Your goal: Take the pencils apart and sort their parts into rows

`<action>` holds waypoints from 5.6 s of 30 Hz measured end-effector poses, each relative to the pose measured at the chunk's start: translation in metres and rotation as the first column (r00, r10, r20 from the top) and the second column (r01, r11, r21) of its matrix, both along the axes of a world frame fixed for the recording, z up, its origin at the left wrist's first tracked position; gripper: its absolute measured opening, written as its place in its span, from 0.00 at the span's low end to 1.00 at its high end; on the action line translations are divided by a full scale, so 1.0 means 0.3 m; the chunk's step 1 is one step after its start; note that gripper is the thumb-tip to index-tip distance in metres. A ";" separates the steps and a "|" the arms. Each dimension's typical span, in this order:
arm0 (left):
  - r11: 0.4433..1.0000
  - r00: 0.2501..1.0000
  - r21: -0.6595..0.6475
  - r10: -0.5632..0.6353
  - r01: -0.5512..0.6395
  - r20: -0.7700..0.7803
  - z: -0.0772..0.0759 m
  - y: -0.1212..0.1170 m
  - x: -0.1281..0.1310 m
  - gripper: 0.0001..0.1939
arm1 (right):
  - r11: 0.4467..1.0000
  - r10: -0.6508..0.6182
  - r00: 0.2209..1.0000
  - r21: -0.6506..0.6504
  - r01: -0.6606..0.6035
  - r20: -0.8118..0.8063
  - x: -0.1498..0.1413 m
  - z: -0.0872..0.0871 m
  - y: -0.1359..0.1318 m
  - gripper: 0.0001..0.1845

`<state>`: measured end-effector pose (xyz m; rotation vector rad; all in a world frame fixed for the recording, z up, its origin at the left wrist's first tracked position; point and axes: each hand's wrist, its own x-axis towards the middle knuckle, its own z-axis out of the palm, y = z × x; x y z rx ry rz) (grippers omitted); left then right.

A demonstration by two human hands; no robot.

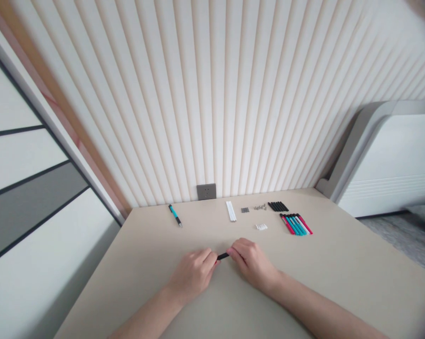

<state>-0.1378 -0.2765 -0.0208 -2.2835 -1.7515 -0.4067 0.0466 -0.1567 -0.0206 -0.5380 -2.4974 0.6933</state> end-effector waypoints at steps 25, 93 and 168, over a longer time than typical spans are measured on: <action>0.988 0.990 -0.084 0.134 -0.131 0.034 0.006 0.002 0.015 0.07 | 0.929 -0.059 0.987 -0.370 -0.001 -0.152 -0.003 -0.015 0.007 0.14; 0.985 0.941 0.022 0.159 -0.174 0.299 0.006 0.014 -0.011 0.09 | 0.846 -0.163 0.981 0.496 0.196 -0.109 0.111 0.035 0.280 0.13; 0.982 0.610 -0.095 0.174 -0.161 0.773 0.016 0.052 -0.025 0.12 | 0.934 -0.191 0.950 -0.344 0.099 -0.245 -0.015 -0.033 0.049 0.16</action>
